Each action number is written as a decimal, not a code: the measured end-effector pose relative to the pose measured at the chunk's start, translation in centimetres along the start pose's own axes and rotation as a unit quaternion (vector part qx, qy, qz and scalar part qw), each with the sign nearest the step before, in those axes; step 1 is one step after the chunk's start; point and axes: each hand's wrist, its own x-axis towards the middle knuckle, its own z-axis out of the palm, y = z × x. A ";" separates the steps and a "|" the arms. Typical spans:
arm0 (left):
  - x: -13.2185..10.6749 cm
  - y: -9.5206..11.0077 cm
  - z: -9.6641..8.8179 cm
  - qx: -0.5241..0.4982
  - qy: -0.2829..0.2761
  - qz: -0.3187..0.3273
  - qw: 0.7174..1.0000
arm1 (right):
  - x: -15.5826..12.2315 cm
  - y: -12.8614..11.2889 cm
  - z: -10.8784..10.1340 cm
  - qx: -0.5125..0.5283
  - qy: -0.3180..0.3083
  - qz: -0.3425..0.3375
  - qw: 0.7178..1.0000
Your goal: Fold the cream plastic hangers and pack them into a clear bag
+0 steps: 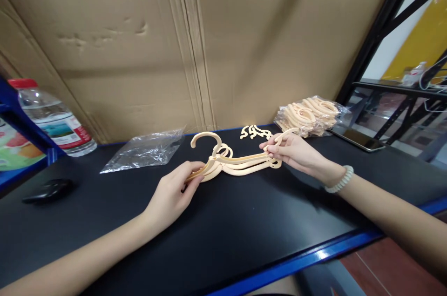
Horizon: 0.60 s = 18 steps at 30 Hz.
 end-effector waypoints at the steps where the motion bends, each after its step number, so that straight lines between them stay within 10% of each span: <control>1: 0.0 0.0 0.0 0.002 0.000 0.001 1.000 | 0.0 -0.1 0.0 -0.002 -0.001 -0.002 1.000; 18: -0.1 -0.3 -0.1 0.029 -0.017 -0.004 0.999 | -0.7 -1.0 -0.9 -0.010 -0.136 0.078 0.988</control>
